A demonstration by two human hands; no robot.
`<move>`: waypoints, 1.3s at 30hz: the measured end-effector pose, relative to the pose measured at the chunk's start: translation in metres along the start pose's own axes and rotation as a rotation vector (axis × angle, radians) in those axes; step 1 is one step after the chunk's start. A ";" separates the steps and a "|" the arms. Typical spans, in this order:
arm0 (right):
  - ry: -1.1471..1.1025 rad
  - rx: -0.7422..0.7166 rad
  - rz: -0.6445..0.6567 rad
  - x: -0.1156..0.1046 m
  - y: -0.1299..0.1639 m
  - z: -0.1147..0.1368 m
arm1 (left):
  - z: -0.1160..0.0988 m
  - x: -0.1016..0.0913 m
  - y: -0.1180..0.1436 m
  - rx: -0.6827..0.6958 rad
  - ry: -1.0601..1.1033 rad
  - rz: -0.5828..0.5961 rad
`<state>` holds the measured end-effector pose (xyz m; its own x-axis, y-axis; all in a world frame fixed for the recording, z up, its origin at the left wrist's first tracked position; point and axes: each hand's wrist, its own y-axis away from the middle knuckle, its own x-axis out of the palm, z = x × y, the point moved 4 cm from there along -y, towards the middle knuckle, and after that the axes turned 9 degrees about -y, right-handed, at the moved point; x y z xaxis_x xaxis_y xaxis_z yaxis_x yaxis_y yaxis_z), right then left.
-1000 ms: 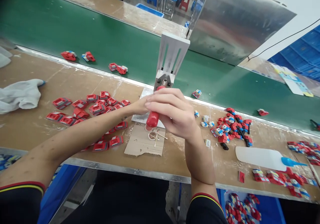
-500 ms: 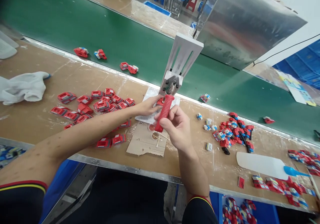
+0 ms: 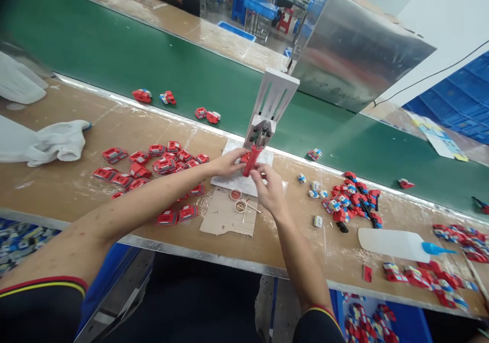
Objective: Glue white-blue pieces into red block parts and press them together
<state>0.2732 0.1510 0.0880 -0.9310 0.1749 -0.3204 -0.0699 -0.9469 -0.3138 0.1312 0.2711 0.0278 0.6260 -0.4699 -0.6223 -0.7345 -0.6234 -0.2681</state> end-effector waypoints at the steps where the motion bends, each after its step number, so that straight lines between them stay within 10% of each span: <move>1: 0.001 -0.023 -0.044 -0.010 0.012 0.005 | 0.000 -0.006 0.001 0.006 -0.018 0.000; 6: -0.004 -0.042 -0.321 -0.064 0.102 0.006 | 0.031 -0.077 -0.008 -0.211 -0.260 -0.007; 11: 0.127 -0.027 -0.394 -0.069 0.155 0.003 | 0.085 -0.151 -0.047 -0.514 -0.518 -0.140; 18: 0.147 -0.063 -0.137 -0.063 0.165 0.000 | 0.114 -0.147 -0.061 -0.673 -0.573 -0.041; 24: 0.232 -0.154 -0.087 -0.046 0.135 -0.010 | 0.068 -0.173 0.006 -0.613 -0.528 -0.270; 29: 0.260 -0.093 0.140 -0.015 0.120 -0.033 | -0.024 -0.134 0.111 -0.409 -0.016 -0.562; 32: 0.221 -0.086 0.253 -0.003 0.115 -0.038 | -0.066 -0.082 0.153 -0.472 0.181 -0.529; 39: 0.264 -0.260 0.249 0.016 0.087 -0.017 | -0.058 0.009 0.161 -0.379 0.476 -0.561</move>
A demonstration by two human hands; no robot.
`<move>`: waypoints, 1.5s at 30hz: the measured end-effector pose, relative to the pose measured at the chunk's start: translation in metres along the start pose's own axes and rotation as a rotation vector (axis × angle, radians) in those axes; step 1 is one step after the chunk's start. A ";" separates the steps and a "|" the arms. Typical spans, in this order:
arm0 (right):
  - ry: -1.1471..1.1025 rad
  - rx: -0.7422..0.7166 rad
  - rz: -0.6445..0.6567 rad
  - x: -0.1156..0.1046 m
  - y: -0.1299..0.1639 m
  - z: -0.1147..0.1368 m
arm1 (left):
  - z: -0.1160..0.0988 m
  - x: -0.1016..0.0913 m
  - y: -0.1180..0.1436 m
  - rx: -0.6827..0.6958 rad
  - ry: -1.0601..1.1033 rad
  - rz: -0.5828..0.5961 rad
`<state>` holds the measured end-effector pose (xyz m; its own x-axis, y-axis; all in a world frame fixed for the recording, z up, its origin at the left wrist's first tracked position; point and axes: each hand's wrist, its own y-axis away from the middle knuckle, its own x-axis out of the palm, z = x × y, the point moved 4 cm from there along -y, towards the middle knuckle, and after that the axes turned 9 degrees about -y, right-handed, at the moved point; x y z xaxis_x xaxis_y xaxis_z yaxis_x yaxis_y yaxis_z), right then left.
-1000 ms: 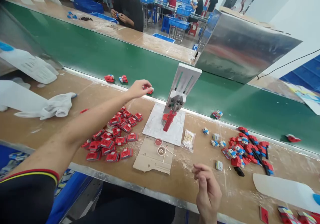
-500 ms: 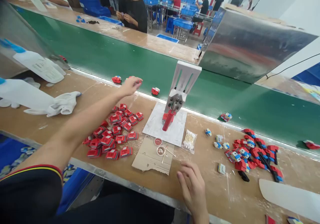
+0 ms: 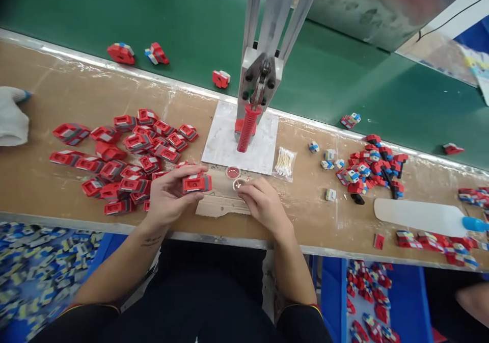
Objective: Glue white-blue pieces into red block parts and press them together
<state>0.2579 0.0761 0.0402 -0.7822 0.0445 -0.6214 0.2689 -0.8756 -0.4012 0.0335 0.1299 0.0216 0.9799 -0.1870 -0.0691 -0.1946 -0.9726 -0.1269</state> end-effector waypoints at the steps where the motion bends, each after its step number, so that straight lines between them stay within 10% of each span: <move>1: 0.021 -0.011 -0.002 0.000 -0.006 0.001 | 0.005 0.003 0.000 0.042 0.037 -0.003; 12: 0.021 -0.119 -0.030 0.001 -0.019 -0.003 | 0.019 0.016 0.018 0.194 0.018 0.006; 19: -0.391 -0.127 -0.375 -0.032 -0.026 0.024 | 0.013 0.014 0.018 0.382 -0.136 -0.012; 29: -0.758 0.031 -0.260 0.010 -0.032 0.026 | 0.007 0.012 0.020 0.487 -0.173 -0.023; 45: -0.794 0.048 -0.214 0.012 -0.032 0.025 | 0.006 0.011 0.021 0.504 -0.145 -0.035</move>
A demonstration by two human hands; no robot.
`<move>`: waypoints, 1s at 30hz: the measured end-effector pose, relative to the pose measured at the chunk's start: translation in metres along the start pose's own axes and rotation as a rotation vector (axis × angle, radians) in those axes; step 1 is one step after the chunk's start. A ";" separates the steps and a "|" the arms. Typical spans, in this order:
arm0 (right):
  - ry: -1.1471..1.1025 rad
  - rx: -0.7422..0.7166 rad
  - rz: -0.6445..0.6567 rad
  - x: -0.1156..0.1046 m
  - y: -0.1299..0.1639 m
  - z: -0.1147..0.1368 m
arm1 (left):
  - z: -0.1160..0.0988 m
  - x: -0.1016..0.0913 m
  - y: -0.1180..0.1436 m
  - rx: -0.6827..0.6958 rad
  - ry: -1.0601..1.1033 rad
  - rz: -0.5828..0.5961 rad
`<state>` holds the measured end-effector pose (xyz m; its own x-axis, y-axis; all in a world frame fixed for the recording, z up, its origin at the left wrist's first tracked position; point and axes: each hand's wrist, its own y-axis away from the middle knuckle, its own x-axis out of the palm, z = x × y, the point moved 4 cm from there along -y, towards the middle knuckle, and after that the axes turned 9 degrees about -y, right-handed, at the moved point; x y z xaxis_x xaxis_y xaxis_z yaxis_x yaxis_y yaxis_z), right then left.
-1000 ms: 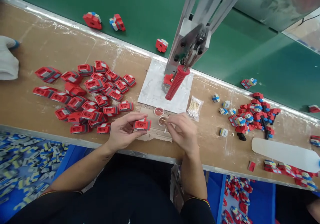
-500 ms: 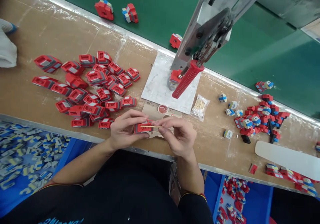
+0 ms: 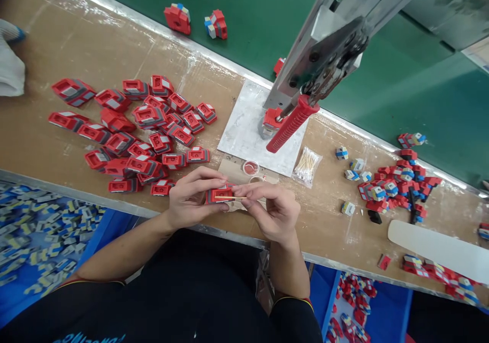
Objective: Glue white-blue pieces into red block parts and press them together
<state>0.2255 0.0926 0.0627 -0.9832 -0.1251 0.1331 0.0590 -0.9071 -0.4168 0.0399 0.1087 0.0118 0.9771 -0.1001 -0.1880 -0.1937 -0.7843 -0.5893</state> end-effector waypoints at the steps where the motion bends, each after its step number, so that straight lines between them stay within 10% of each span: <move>1: 0.000 -0.001 0.006 0.000 0.000 0.000 | 0.000 0.000 0.000 0.000 0.002 -0.002; 23: 0.364 -0.249 -0.150 -0.040 0.004 0.024 | -0.003 -0.005 -0.003 -0.012 -0.096 0.004; 30: 0.798 -0.102 0.287 -0.033 -0.004 0.000 | 0.006 0.002 0.003 -0.155 0.126 -0.021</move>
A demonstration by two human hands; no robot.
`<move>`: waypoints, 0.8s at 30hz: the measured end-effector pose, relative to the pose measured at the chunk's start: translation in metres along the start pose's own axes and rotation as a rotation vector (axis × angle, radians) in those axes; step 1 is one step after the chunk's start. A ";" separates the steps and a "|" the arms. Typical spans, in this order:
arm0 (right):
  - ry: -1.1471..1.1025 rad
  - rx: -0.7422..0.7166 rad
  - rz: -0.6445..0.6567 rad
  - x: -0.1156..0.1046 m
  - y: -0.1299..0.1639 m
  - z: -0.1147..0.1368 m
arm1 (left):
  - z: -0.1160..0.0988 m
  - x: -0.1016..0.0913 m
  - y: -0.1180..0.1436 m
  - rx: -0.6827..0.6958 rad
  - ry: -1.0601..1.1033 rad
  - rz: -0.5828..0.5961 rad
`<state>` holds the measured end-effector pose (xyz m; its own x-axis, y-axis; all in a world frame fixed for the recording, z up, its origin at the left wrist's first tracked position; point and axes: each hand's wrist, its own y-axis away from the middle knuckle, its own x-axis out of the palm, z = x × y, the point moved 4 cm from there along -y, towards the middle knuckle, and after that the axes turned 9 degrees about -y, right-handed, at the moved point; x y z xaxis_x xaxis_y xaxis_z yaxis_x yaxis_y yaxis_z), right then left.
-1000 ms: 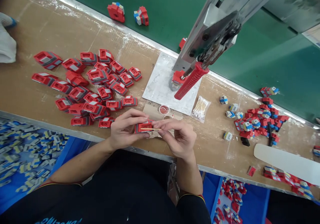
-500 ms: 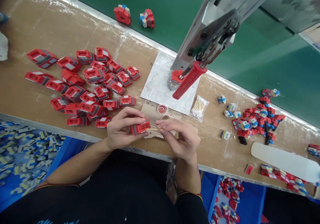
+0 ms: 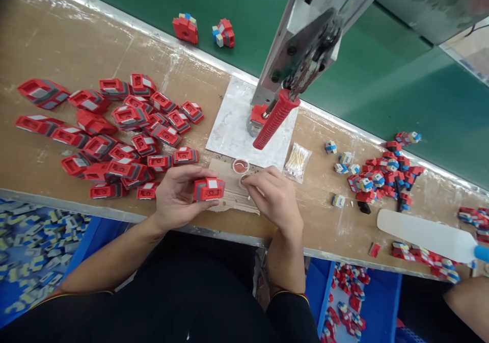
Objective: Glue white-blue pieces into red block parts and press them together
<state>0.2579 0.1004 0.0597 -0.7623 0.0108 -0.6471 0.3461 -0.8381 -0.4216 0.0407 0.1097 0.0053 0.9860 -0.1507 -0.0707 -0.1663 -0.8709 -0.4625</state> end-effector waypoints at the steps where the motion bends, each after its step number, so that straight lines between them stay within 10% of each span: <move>1: 0.008 -0.012 0.035 0.003 -0.001 0.000 | 0.001 0.001 0.001 -0.014 0.045 -0.002; 9: -0.288 -0.109 -0.461 -0.016 0.000 0.023 | 0.006 0.006 0.004 -0.027 0.149 0.074; 24: -0.282 -0.147 -0.337 0.003 -0.008 0.035 | 0.005 0.007 0.004 -0.034 0.136 0.057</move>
<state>0.2337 0.0876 0.0833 -0.9575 0.1038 -0.2692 0.1118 -0.7267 -0.6778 0.0466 0.1076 -0.0017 0.9651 -0.2606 0.0255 -0.2246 -0.8739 -0.4311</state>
